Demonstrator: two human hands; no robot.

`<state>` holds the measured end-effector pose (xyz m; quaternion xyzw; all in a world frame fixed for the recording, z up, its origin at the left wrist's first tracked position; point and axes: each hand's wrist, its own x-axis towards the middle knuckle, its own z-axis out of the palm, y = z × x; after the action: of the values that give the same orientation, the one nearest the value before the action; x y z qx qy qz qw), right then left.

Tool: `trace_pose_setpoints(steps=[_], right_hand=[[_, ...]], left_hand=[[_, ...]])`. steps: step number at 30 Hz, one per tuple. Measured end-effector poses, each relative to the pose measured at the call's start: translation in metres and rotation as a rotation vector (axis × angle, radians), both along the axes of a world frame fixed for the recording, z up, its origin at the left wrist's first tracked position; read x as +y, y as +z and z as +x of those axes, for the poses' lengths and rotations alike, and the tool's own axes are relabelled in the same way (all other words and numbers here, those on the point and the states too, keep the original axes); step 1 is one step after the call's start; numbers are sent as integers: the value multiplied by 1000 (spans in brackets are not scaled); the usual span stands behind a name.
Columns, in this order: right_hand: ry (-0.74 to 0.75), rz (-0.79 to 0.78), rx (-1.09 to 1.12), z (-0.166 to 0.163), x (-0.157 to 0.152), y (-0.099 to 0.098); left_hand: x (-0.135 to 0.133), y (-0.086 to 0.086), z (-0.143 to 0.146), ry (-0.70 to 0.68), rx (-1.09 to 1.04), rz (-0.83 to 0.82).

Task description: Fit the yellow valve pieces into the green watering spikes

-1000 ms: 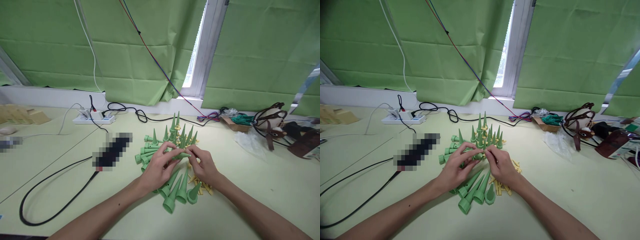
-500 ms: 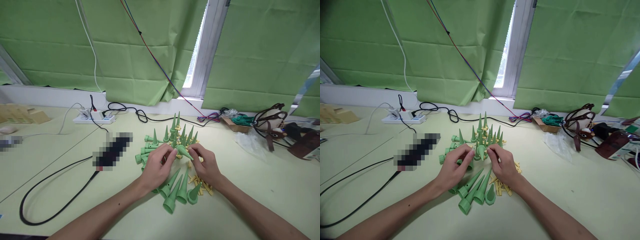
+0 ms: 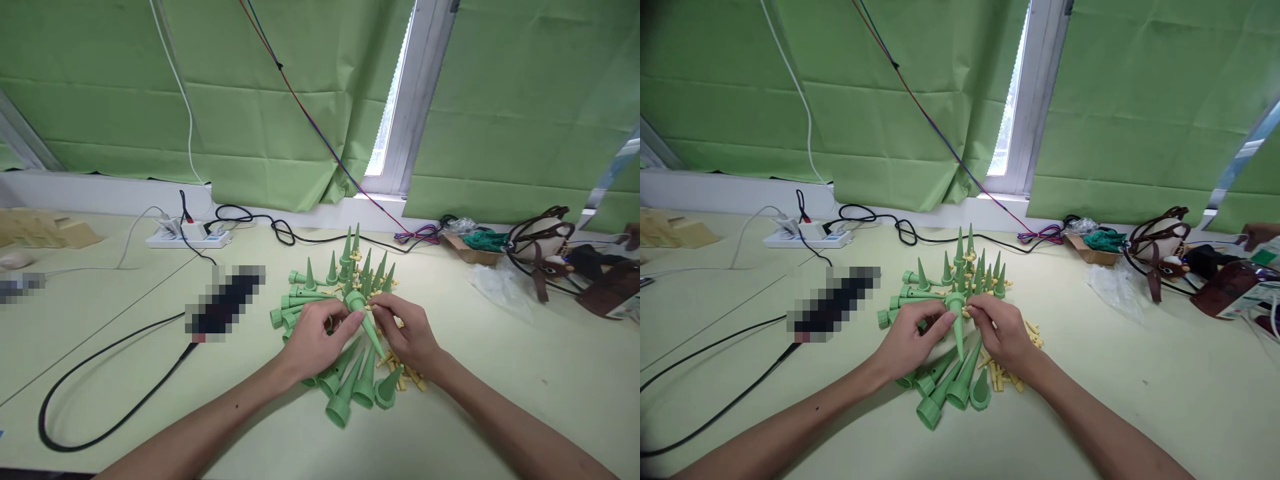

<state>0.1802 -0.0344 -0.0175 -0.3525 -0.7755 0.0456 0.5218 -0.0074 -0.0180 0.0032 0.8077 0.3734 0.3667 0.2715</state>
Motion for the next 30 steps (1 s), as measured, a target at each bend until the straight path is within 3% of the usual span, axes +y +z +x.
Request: trace_pose_setpoints(steps=[11,30], right_hand=[[6,-13,-2,4,1,-3],[75,-85,-25,3,0,-3]], left_hand=[[-1,5,-1,-65,21,-5],[0,-5,-2,-122,-117,167]])
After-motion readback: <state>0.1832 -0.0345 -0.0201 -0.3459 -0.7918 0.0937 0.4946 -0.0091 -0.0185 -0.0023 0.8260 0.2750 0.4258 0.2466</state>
